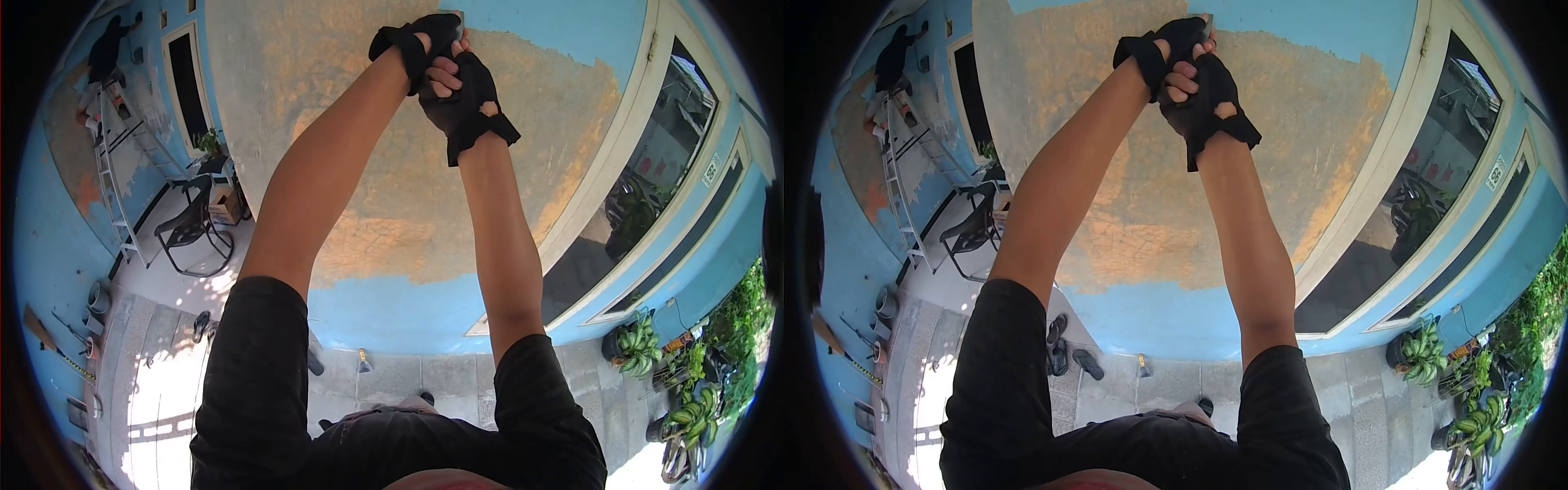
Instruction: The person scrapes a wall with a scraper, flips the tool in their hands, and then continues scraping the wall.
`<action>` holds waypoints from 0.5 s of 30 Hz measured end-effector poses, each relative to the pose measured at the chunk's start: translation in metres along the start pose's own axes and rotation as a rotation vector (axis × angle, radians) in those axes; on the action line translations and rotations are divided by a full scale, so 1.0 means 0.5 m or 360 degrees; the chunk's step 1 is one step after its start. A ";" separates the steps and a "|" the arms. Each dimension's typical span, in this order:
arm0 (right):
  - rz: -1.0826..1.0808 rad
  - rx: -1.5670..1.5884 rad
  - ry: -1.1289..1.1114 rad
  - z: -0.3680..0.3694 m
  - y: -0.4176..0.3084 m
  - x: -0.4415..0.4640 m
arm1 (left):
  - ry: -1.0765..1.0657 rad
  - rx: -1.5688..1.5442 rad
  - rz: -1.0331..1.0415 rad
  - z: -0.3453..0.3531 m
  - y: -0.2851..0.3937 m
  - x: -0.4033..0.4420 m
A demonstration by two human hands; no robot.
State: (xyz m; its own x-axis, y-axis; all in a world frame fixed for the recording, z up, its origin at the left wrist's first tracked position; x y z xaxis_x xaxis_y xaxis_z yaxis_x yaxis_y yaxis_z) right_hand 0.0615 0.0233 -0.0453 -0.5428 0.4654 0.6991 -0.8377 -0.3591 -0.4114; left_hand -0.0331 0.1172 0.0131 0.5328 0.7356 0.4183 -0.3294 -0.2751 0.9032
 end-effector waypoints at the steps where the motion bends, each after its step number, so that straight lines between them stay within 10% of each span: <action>1: -0.0033 0.0017 0.0055 0.002 0.003 -0.002 | 0.0007 -0.0007 -0.0008 0.001 -0.015 -0.004; 15: 0.0051 0.0007 -0.0038 -0.002 -0.017 0.010 | 0.0192 0.0088 -0.0017 0.033 0.016 -0.005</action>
State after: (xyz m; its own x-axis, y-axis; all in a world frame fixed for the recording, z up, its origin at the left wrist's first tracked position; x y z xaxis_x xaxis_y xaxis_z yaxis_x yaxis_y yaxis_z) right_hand 0.0659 0.0296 -0.0389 -0.5676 0.4341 0.6995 -0.8197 -0.3773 -0.4310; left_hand -0.0242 0.1030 0.0207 0.4374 0.8070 0.3969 -0.2790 -0.2977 0.9130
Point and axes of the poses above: each hand's wrist, its own x-axis towards the middle knuckle, its own z-axis out of the palm, y = z × x, the point moved 2 cm from there along x, towards the middle knuckle, and after that the axes turned 15 degrees about -y, right-handed, at the moved point
